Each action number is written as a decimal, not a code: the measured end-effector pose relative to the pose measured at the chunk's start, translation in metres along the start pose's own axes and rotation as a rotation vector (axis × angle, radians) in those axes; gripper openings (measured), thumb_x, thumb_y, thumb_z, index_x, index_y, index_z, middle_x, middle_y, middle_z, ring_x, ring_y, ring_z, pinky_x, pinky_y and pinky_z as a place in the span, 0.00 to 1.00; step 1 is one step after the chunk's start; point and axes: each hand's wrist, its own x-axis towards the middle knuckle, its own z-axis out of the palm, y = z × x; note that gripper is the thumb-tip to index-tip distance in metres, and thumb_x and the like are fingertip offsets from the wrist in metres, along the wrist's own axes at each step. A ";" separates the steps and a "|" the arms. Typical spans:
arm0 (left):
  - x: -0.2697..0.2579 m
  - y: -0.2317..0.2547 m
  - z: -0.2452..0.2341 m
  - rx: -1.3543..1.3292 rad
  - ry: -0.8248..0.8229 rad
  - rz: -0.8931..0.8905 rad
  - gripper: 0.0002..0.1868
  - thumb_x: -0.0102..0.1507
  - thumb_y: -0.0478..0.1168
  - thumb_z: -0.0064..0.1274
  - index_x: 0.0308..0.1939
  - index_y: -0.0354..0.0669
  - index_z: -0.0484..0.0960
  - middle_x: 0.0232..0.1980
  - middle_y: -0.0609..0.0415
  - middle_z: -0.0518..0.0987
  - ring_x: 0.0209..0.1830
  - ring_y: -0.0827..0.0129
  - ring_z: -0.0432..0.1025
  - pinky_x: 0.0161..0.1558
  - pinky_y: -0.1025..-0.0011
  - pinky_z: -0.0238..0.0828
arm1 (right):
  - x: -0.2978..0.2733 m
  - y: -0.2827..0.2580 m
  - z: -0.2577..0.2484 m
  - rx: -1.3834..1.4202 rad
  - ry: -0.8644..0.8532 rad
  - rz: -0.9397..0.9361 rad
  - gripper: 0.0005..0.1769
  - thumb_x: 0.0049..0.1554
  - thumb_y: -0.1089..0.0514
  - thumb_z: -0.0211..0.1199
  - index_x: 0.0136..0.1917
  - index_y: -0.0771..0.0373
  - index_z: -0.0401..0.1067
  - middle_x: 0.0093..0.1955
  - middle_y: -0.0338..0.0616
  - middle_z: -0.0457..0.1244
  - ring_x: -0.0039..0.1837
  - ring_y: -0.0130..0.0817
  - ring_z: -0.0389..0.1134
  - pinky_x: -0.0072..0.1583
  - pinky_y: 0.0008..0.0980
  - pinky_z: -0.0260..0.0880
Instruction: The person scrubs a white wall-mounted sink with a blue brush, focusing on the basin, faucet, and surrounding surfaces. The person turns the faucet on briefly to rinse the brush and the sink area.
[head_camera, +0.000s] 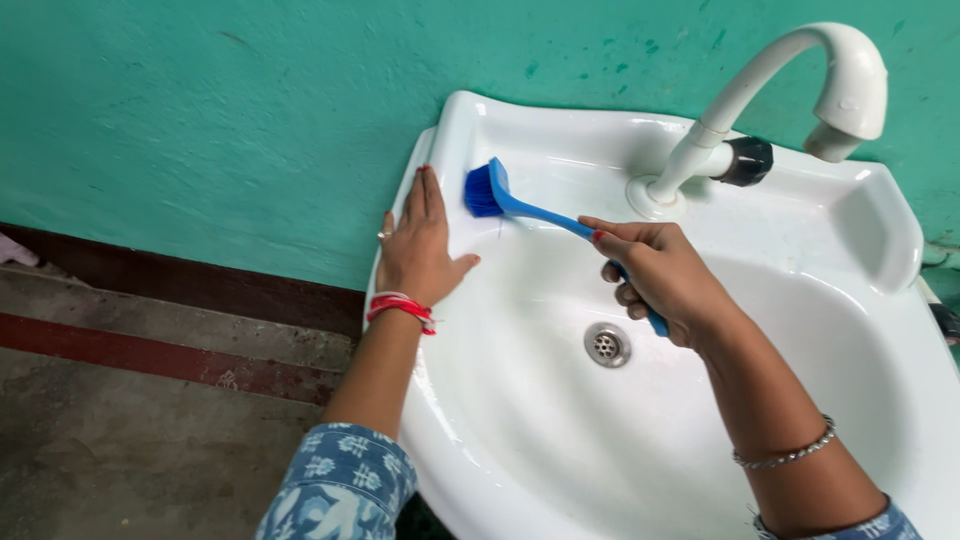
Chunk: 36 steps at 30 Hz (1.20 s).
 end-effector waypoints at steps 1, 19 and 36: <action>-0.001 -0.001 0.001 -0.003 -0.004 -0.003 0.70 0.51 0.53 0.72 0.77 0.38 0.32 0.83 0.44 0.42 0.81 0.57 0.46 0.75 0.47 0.46 | 0.001 0.001 0.001 0.000 -0.001 -0.008 0.22 0.61 0.55 0.54 0.67 0.56 0.76 0.35 0.37 0.56 0.29 0.23 0.51 0.30 0.26 0.51; -0.002 -0.002 0.002 -0.038 -0.005 -0.015 0.68 0.53 0.54 0.71 0.78 0.38 0.34 0.83 0.46 0.43 0.81 0.59 0.47 0.75 0.43 0.44 | 0.014 -0.015 0.016 -0.163 0.026 -0.187 0.23 0.62 0.54 0.55 0.67 0.60 0.75 0.29 0.37 0.57 0.26 0.25 0.54 0.29 0.30 0.58; -0.004 0.005 -0.002 -0.069 0.000 -0.043 0.67 0.52 0.53 0.72 0.78 0.40 0.36 0.82 0.48 0.45 0.81 0.61 0.47 0.75 0.45 0.46 | -0.010 -0.028 0.013 -0.254 0.066 -0.101 0.21 0.62 0.52 0.57 0.66 0.58 0.76 0.25 0.38 0.54 0.24 0.27 0.51 0.28 0.34 0.53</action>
